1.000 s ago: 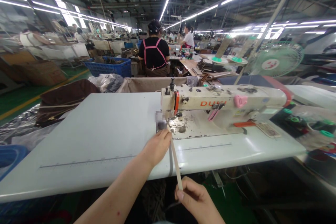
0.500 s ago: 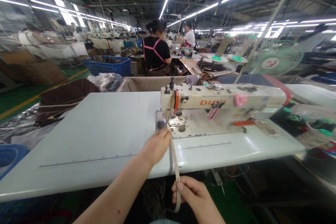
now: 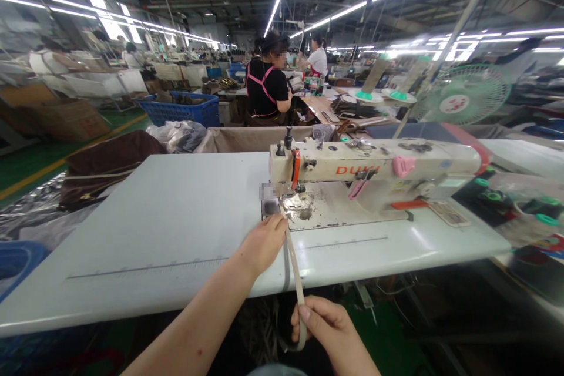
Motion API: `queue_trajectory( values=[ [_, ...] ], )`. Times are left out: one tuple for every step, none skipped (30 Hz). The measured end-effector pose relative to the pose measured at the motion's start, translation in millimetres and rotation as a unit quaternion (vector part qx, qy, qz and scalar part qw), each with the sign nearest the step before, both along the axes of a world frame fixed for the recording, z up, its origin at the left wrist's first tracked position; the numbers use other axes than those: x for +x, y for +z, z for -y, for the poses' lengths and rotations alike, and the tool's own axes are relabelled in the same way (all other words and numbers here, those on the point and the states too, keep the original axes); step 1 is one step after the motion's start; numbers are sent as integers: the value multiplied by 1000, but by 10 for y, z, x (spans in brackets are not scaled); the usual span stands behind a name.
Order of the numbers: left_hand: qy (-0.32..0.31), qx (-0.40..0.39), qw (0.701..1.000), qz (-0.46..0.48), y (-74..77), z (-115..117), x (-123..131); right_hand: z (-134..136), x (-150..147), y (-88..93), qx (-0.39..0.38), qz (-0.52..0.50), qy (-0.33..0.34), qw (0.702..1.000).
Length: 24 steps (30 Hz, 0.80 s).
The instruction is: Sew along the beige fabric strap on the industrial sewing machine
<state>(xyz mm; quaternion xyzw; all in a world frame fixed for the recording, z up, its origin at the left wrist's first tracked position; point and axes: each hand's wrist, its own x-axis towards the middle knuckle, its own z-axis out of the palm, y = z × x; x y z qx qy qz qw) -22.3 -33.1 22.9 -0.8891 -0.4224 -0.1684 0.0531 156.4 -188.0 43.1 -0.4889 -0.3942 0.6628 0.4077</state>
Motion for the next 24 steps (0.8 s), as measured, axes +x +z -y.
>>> queue_trajectory(
  values=[
    [-3,3,1000,-4,-2,-1,-1,4,1,-1,0,0,0,1000],
    [-5,5,1000,-9,-7,-2,-2,8,2,-4,1,0,1,1000],
    [-8,6,1000,-14,-13,-5,-4,12,4,-9,2,0,1,1000],
    [-10,7,1000,-18,-19,-9,-6,16,5,-15,3,0,0,1000],
    [-12,8,1000,-20,-26,-13,-8,20,7,-20,4,1,0,1000],
    [-14,8,1000,-22,-32,-16,-9,23,8,-25,5,4,1,1000],
    [-14,7,1000,-22,-37,-18,-9,26,10,-28,5,6,4,1000],
    [-13,6,1000,-20,-41,-19,-8,27,12,-29,4,10,5,1000],
    [-11,5,1000,-16,-43,-19,-7,27,15,-29,4,13,7,1000],
    [-8,4,1000,-11,-45,-19,-5,26,19,-26,4,17,9,1000],
    [-4,5,1000,-7,-46,-18,-3,25,23,-22,5,21,12,1000],
    [-2,6,1000,-4,-49,-17,-1,23,27,-17,7,26,13,1000],
    [-3,9,1000,-4,-53,-17,0,22,31,-12,10,29,13,999],
    [-4,12,1000,-6,-59,-19,0,21,35,-8,14,32,14,999],
    [-7,15,1000,-8,-67,-22,0,20,38,-6,17,33,16,999],
    [-10,16,1000,-10,-77,-26,-1,18,40,-7,19,33,16,999],
    [-12,16,1000,-11,-88,-32,-2,15,42,-11,19,33,16,999],
    [-14,16,1000,-12,-99,-38,-3,12,43,-17,16,33,18,999],
    [-14,15,1000,-12,-110,-43,-3,8,43,-26,13,32,19,999],
    [-13,14,1000,-13,-119,-47,-3,3,42,-36,8,30,20,999],
    [-13,15,1000,-16,-126,-49,-2,-2,40,-45,5,28,22,999],
    [-14,17,1000,-20,-131,-50,-1,-7,38,-52,3,25,25,999],
    [-16,19,999,-23,-132,-49,1,-10,36,-56,2,24,29,999],
    [-16,21,999,-24,-131,-47,3,-13,34,-56,3,23,32,999]
  ],
)
